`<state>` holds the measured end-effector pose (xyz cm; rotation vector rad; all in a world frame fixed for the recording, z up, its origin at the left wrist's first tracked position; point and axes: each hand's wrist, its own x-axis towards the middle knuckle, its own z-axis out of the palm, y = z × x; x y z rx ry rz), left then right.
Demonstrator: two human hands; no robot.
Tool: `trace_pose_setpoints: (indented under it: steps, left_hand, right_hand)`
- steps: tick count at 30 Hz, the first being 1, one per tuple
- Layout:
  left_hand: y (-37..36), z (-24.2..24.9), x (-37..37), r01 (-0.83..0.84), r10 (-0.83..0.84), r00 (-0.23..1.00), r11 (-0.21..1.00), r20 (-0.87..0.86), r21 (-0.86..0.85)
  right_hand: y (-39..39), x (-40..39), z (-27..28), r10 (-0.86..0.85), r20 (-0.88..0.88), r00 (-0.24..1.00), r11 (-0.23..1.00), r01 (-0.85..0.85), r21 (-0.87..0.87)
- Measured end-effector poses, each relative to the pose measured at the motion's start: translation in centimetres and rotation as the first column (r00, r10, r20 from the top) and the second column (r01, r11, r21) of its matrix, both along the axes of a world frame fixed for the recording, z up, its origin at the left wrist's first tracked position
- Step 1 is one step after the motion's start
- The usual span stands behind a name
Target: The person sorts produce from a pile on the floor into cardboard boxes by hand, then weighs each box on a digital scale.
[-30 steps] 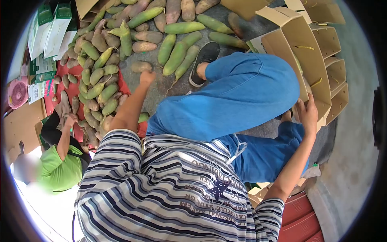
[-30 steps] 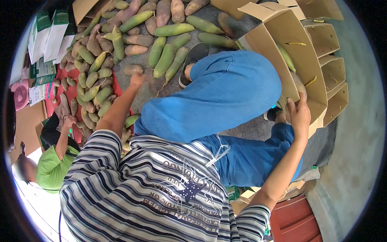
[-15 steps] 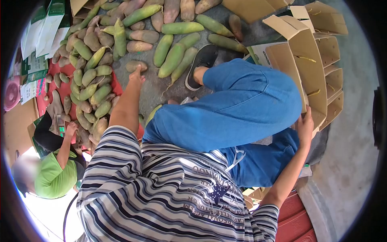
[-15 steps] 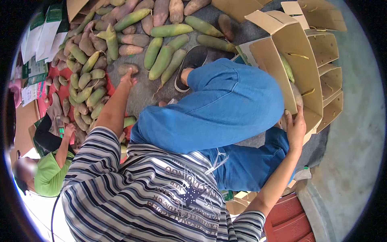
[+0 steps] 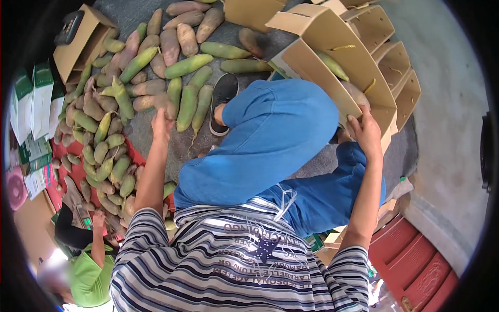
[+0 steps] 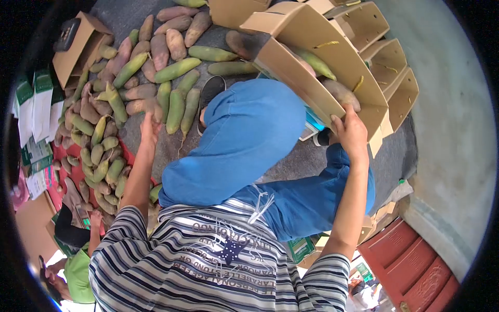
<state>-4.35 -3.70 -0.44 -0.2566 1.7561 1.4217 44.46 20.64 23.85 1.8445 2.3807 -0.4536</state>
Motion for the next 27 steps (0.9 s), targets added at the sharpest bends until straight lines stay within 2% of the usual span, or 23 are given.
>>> trace_pose_setpoints:
  steps: [2,3,6,8,10,13,16,17,20,22,23,27]
  left_hand:
    - [3.8,4.7,2.5,0.189,-0.159,0.973,0.965,-0.168,0.18]
    - [6.4,8.2,4.1,0.304,-0.217,0.926,0.913,-0.308,0.273]
    - [14.0,18.5,8.8,0.613,-0.256,0.719,0.671,-0.646,0.417]
    - [18.0,22.9,11.1,0.812,-0.204,0.425,0.516,-0.882,0.272]
    - [20.9,27.3,13.7,0.896,-0.195,0.063,0.444,-0.979,-0.031]
    - [22.2,31.7,17.9,0.873,-0.041,-0.121,0.471,-0.992,-0.126]
    - [21.6,32.7,19.8,0.859,-0.144,0.045,0.51,-0.989,-0.036]
    - [21.0,33.6,20.5,0.855,-0.178,0.142,0.519,-0.974,0.029]
    - [20.6,34.7,21.7,0.883,0.064,0.092,0.455,-0.994,0.112]
    - [20.5,37.0,23.9,0.888,0.07,0.189,0.414,-0.979,0.201]
    - [20.9,37.7,24.5,0.906,0.159,0.137,0.38,-0.978,0.189]
    - [22.8,38.0,27.0,0.972,0.25,0.092,0.186,-0.964,0.141]
  right_hand:
    - [0.0,0.3,-0.2,0.033,0.008,0.999,0.999,-0.034,0.03]
    - [0.0,0.6,-0.5,0.066,-0.027,0.997,0.996,-0.064,0.065]
    - [0.0,0.3,-0.2,0.055,-0.021,0.998,0.998,-0.054,0.04]
    - [0.0,0.5,-0.3,0.07,-0.02,0.997,0.996,-0.069,0.049]
    - [0.0,0.6,-0.5,0.083,-0.014,0.996,0.995,-0.082,0.065]
    - [-0.2,0.6,-0.4,0.095,-0.022,0.995,0.993,-0.093,0.068]
    - [-0.1,1.1,-1.1,0.135,-0.053,0.989,0.982,-0.127,0.139]
    - [-0.1,1.2,-1.2,0.139,-0.059,0.989,0.983,-0.131,0.131]
    - [0.1,1.2,-1.3,0.114,-0.053,0.992,0.986,-0.106,0.128]
    - [0.0,0.9,-1.0,0.11,-0.034,0.993,0.991,-0.107,0.084]
    - [-0.1,0.7,-0.7,0.098,-0.024,0.995,0.993,-0.096,0.074]
    - [-0.1,1.2,-1.4,0.136,-0.042,0.99,0.985,-0.131,0.113]
